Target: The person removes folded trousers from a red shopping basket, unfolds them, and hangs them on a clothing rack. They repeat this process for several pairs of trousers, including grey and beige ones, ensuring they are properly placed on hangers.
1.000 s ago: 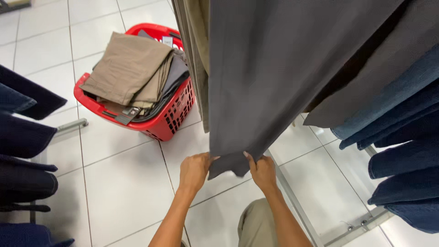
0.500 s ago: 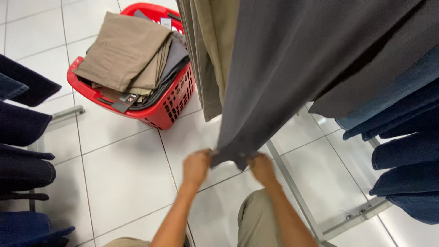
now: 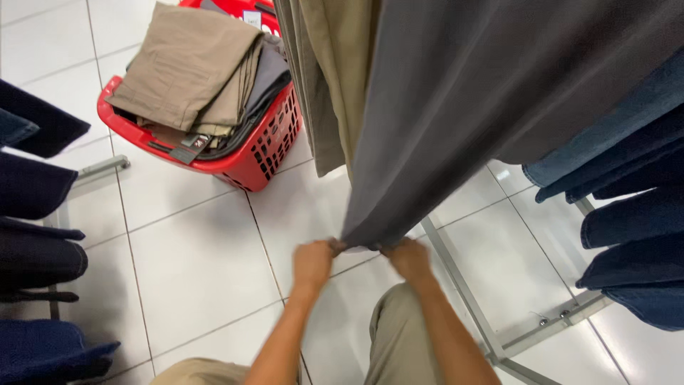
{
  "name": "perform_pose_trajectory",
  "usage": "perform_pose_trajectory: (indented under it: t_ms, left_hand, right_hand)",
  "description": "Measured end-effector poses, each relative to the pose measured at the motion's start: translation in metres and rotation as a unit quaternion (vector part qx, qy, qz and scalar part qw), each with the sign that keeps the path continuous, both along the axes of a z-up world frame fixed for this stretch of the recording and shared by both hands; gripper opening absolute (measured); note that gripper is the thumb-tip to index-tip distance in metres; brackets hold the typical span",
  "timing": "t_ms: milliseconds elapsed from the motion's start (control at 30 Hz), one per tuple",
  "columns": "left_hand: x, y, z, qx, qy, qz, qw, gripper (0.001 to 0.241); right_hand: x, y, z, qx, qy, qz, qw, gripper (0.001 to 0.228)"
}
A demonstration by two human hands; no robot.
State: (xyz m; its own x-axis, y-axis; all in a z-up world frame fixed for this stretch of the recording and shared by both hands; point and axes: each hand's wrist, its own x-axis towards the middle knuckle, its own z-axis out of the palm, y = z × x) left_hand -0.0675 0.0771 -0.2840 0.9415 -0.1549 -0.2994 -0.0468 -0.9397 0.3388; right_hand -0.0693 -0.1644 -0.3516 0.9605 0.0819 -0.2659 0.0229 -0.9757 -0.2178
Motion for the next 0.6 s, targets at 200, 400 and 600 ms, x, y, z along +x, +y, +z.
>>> perform_pose_trajectory:
  t_ms: [200, 400, 600]
  left_hand:
    - [-0.014, 0.011, 0.029, 0.015, 0.001, -0.042, 0.999, 0.026]
    - [-0.01, 0.011, 0.011, 0.079, -0.053, -0.044, 0.994, 0.041]
    - [-0.006, 0.016, -0.031, 0.182, 0.139, 0.04, 0.973, 0.034]
  right_hand:
    - [-0.012, 0.019, 0.037, 0.067, 0.022, 0.009, 0.997, 0.06]
    - [-0.011, 0.013, 0.055, 0.052, 0.119, -0.097, 0.987, 0.038]
    - [-0.006, -0.007, 0.021, 0.012, 0.194, -0.212, 0.958, 0.029]
